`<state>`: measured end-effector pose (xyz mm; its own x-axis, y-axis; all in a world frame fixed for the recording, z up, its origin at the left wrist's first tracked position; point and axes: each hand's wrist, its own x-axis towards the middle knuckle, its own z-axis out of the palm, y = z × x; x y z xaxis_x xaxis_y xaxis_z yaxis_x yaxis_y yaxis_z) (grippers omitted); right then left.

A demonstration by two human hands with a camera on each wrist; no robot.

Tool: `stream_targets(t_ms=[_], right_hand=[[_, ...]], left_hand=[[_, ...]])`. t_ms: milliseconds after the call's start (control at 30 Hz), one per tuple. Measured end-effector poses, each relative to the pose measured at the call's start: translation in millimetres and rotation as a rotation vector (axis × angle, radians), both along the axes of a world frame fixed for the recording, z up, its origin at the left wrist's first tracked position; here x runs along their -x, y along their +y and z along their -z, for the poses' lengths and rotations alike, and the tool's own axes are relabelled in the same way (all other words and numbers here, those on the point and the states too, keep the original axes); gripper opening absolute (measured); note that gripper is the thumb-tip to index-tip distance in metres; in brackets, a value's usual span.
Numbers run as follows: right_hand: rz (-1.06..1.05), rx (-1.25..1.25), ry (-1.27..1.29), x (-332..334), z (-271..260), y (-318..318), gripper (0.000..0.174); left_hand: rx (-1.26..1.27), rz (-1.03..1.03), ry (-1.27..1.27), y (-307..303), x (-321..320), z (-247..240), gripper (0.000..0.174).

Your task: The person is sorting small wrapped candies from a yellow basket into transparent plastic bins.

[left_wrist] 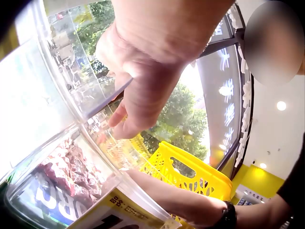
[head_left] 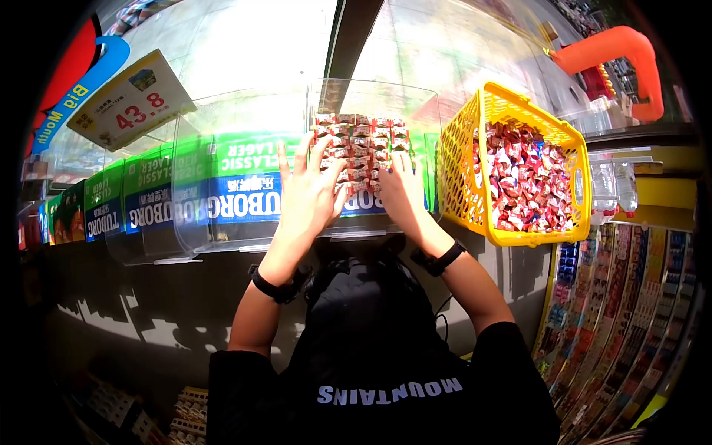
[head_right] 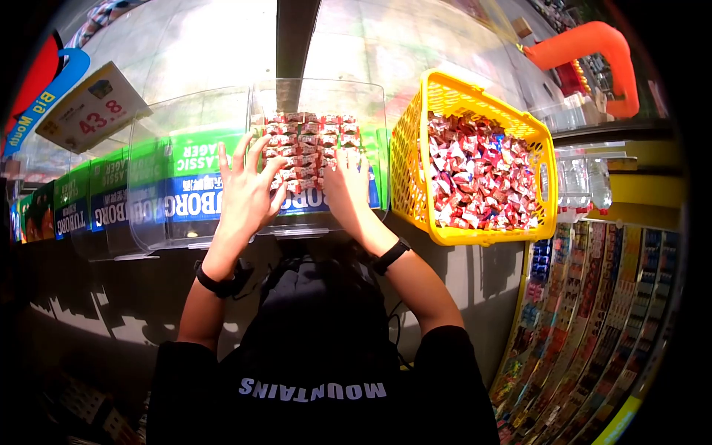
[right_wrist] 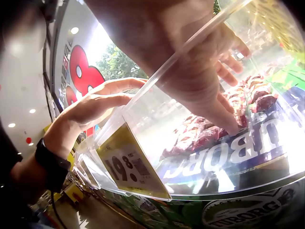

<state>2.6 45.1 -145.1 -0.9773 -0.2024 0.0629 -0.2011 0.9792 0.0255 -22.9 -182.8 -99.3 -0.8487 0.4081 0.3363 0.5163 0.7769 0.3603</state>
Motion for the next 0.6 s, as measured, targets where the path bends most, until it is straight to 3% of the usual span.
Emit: stream_targets(t_ms=[100, 200, 333, 500, 533, 600], right_hand=[[-0.016, 0.114, 0.039, -1, -2, 0, 0.031], [-0.067, 0.159, 0.107, -11, -24, 3, 0.029], [-0.105, 0.276, 0.148, -53, -80, -3, 0.028], [-0.330, 0.350, 0.170, -107, -139, 27, 0.027], [-0.361, 0.343, 0.184, -113, -145, 39, 0.047], [-0.290, 0.383, 0.245, -125, -161, 55, 0.045]], left_hand=[[0.003, 0.001, -0.003, 0, 0, -2, 0.042], [0.017, 0.004, -0.017, 0, 1, -2, 0.044], [0.073, -0.011, -0.021, 1, -1, -7, 0.041], [0.136, -0.035, 0.007, 11, -9, -13, 0.044], [0.118, -0.025, 0.045, 17, -12, -15, 0.050], [-0.024, -0.017, 0.002, 39, -18, -26, 0.055]])
